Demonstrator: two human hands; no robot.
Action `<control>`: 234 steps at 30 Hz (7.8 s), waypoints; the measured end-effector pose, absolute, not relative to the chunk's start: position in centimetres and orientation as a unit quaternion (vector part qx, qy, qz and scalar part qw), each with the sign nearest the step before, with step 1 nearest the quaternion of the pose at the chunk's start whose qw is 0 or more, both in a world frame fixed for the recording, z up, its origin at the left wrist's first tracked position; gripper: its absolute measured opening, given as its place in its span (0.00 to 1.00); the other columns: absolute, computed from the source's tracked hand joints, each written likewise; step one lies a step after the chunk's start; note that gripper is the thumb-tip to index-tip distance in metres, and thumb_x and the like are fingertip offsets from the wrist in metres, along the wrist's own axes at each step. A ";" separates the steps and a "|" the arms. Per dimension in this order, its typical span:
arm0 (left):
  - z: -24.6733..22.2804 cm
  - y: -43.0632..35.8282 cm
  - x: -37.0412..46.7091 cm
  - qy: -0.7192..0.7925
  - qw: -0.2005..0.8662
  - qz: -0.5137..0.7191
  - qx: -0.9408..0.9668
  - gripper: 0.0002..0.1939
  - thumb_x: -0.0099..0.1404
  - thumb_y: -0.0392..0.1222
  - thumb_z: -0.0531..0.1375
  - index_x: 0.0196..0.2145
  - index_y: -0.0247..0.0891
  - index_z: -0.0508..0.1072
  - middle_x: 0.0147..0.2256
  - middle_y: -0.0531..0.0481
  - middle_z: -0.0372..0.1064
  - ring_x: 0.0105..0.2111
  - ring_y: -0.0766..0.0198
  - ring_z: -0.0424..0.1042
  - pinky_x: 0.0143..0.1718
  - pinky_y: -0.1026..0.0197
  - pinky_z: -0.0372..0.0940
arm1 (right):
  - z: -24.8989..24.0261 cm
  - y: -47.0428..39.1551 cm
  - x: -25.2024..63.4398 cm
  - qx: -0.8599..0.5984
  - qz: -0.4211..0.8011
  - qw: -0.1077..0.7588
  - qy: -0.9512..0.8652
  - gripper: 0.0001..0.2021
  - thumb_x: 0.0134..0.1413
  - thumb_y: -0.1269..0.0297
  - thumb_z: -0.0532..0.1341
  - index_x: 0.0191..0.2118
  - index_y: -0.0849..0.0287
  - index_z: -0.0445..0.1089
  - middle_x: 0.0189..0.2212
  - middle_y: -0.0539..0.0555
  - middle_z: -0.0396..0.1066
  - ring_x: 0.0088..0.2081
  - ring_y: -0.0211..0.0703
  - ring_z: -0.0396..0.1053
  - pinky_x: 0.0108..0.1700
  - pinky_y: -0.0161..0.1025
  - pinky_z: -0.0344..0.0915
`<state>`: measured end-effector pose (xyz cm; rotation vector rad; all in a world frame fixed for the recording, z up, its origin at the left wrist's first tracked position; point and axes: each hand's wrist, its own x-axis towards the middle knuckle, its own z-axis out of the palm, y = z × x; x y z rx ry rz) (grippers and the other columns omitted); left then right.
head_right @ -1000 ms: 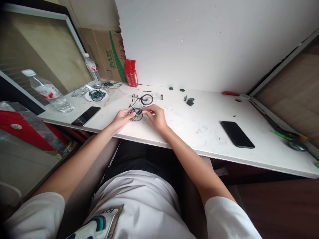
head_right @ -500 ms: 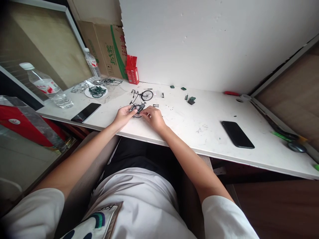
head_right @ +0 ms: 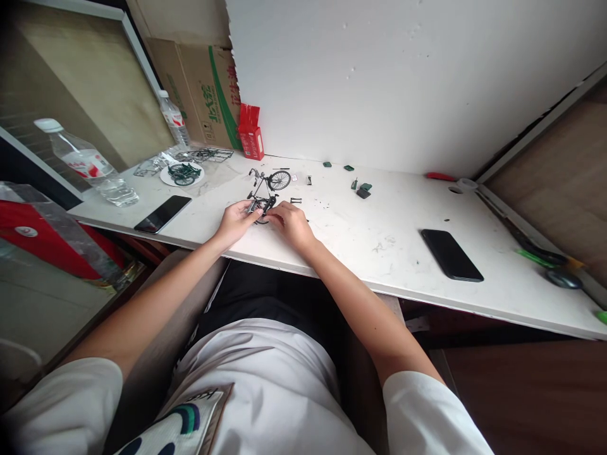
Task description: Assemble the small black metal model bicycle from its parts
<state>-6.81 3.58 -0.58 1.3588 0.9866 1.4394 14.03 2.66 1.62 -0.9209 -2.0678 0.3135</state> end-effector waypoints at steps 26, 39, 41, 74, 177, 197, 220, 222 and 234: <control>-0.2 1.6 -4.8 0.402 0.522 0.552 0.511 0.29 0.55 0.56 0.81 0.47 0.33 0.84 0.43 0.41 0.84 0.42 0.54 0.81 0.48 0.54 0.74 | 2.5 1.9 13.8 -0.516 0.016 0.293 -0.805 0.31 0.84 0.43 0.43 0.37 0.55 0.73 0.36 0.59 0.80 0.37 0.51 0.75 0.36 0.43 0.54; -0.4 1.9 -5.1 0.419 0.526 0.562 0.481 0.28 0.57 0.55 0.80 0.49 0.35 0.85 0.48 0.40 0.84 0.47 0.52 0.82 0.47 0.57 0.73 | 2.4 2.1 14.0 -0.452 0.046 0.381 -0.805 0.17 0.82 0.52 0.56 0.42 0.54 0.75 0.42 0.60 0.79 0.47 0.55 0.74 0.46 0.46 0.67; -0.5 1.9 -5.1 0.421 0.525 0.565 0.477 0.27 0.57 0.55 0.80 0.48 0.35 0.85 0.48 0.41 0.84 0.47 0.53 0.82 0.47 0.57 0.72 | 2.3 2.3 14.1 -0.444 0.051 0.386 -0.807 0.16 0.81 0.52 0.57 0.45 0.54 0.78 0.43 0.60 0.81 0.48 0.56 0.75 0.49 0.47 0.69; -1.5 2.5 -4.6 0.410 0.418 0.655 0.477 0.33 0.49 0.43 0.81 0.51 0.36 0.76 0.53 0.36 0.82 0.47 0.50 0.85 0.55 0.48 0.78 | 1.6 2.4 14.2 -0.454 -0.113 0.293 -0.834 0.23 0.85 0.52 0.53 0.46 0.60 0.81 0.39 0.60 0.84 0.39 0.48 0.77 0.35 0.43 0.52; -0.9 1.8 -4.2 0.429 0.434 0.615 0.499 0.31 0.47 0.42 0.81 0.48 0.37 0.79 0.50 0.39 0.84 0.46 0.52 0.84 0.53 0.50 0.78 | 1.7 2.7 14.3 -0.444 0.021 0.359 -0.821 0.32 0.83 0.40 0.47 0.29 0.54 0.65 0.31 0.58 0.74 0.36 0.49 0.68 0.36 0.43 0.53; -1.7 2.3 -4.3 0.442 0.392 0.626 0.509 0.29 0.50 0.39 0.79 0.49 0.38 0.78 0.52 0.39 0.83 0.46 0.54 0.84 0.51 0.52 0.78 | 1.5 3.1 14.2 -0.415 0.174 0.468 -0.761 0.36 0.70 0.22 0.52 0.35 0.53 0.69 0.33 0.55 0.76 0.35 0.48 0.71 0.40 0.45 0.65; -2.2 2.4 -4.2 0.401 0.343 0.673 0.518 0.29 0.57 0.43 0.76 0.52 0.42 0.69 0.51 0.40 0.78 0.49 0.54 0.83 0.49 0.55 0.78 | 1.3 3.2 14.5 -0.365 0.114 0.501 -0.776 0.27 0.72 0.34 0.62 0.39 0.54 0.82 0.37 0.59 0.84 0.40 0.53 0.79 0.45 0.49 0.74; -2.1 2.4 -4.1 0.394 0.345 0.678 0.516 0.29 0.58 0.45 0.77 0.52 0.42 0.69 0.53 0.39 0.78 0.51 0.53 0.83 0.51 0.54 0.78 | 1.3 3.3 14.6 -0.362 0.113 0.498 -0.780 0.27 0.73 0.34 0.62 0.40 0.54 0.83 0.38 0.60 0.84 0.41 0.55 0.79 0.46 0.51 0.74; -1.9 2.1 -4.3 0.420 0.328 0.663 0.526 0.28 0.60 0.45 0.77 0.50 0.42 0.67 0.49 0.41 0.80 0.51 0.54 0.84 0.56 0.53 0.77 | 1.5 2.8 14.4 -0.375 0.085 0.453 -0.805 0.25 0.77 0.39 0.58 0.45 0.53 0.85 0.40 0.61 0.84 0.43 0.56 0.79 0.50 0.52 0.73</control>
